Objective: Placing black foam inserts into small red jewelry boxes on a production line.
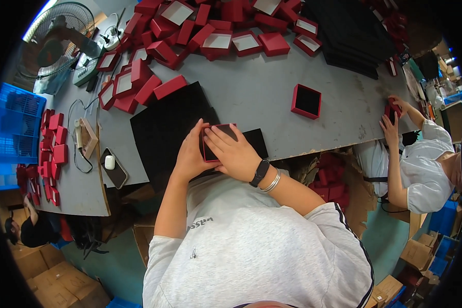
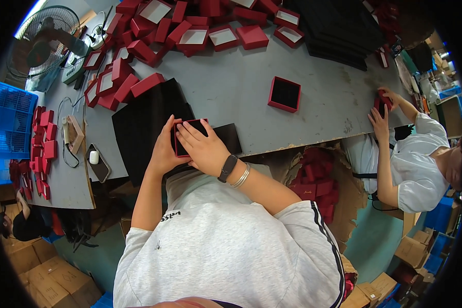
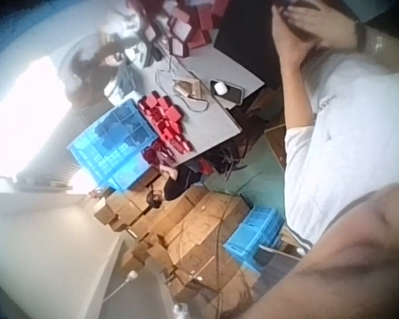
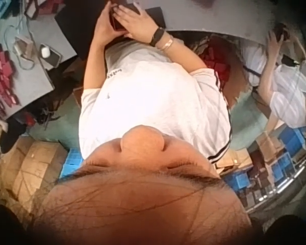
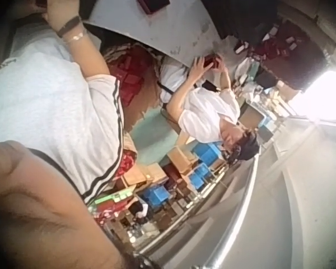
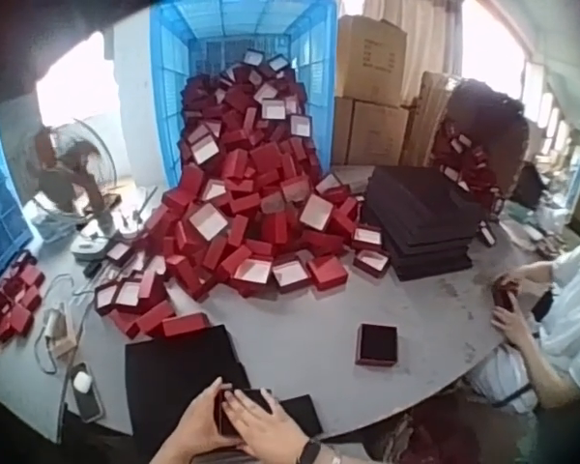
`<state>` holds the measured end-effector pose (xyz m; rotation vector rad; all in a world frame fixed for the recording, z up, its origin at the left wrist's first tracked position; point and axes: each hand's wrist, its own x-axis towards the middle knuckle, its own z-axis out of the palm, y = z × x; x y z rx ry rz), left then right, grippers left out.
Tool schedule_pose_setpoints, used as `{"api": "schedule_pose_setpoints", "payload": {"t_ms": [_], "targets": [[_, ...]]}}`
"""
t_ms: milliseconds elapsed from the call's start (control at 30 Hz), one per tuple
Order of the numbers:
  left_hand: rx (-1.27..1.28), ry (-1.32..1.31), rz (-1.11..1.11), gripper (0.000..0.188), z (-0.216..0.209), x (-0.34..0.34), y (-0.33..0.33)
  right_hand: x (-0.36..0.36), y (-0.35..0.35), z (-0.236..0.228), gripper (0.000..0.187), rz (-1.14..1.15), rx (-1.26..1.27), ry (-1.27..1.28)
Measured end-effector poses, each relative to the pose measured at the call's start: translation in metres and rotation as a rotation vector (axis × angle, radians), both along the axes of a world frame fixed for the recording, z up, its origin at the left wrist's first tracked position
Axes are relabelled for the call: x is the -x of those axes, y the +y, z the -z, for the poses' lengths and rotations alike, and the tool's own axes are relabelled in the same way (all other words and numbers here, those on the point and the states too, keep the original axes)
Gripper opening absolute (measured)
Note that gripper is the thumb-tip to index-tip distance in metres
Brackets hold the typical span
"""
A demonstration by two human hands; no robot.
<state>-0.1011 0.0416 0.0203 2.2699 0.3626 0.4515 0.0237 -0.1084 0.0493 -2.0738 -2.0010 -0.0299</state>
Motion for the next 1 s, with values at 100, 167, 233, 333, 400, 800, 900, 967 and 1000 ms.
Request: {"api": "schedule_pose_setpoints", "payload": {"t_ms": [100, 167, 233, 333, 400, 800, 900, 967, 1000], "targets": [[-0.018, 0.011, -0.029, 0.123, 0.005, 0.001, -0.002, 0.004, -0.015, 0.009, 0.067, -0.018, -0.145, 0.134], [0.018, -0.021, -0.059, 0.124, 0.008, -0.001, -0.002, 0.005, -0.034, 0.014, 0.06, 0.018, -0.18, 0.167], [0.005, -0.023, -0.049, 0.125, 0.004, -0.003, -0.003, 0.004, -0.046, 0.015, 0.053, 0.061, -0.212, 0.198], [-0.018, -0.015, -0.037, 0.125, 0.001, -0.002, -0.002, 0.004, -0.05, 0.013, 0.044, 0.099, -0.248, 0.195], [-0.027, -0.004, -0.037, 0.126, 0.0, -0.002, -0.002, -0.002, -0.045, 0.018, 0.04, 0.064, -0.276, 0.193], [-0.305, -0.097, -0.274, 0.109, -0.032, -0.005, 0.047, -0.086, -0.088, 0.012, 0.011, 0.439, -0.415, 0.094], [-0.503, -0.07, -0.403, 0.097, -0.031, -0.021, 0.091, -0.148, -0.123, 0.04, 0.013, 0.613, -0.339, -0.013], [-0.627, -0.036, -0.459, 0.09, -0.025, -0.028, 0.112, -0.167, -0.132, 0.046, 0.017, 0.663, -0.352, -0.064], [-0.677, 0.048, -0.471, 0.083, -0.021, -0.032, 0.119, -0.17, -0.13, 0.042, 0.021, 0.793, -0.43, -0.108]]}}
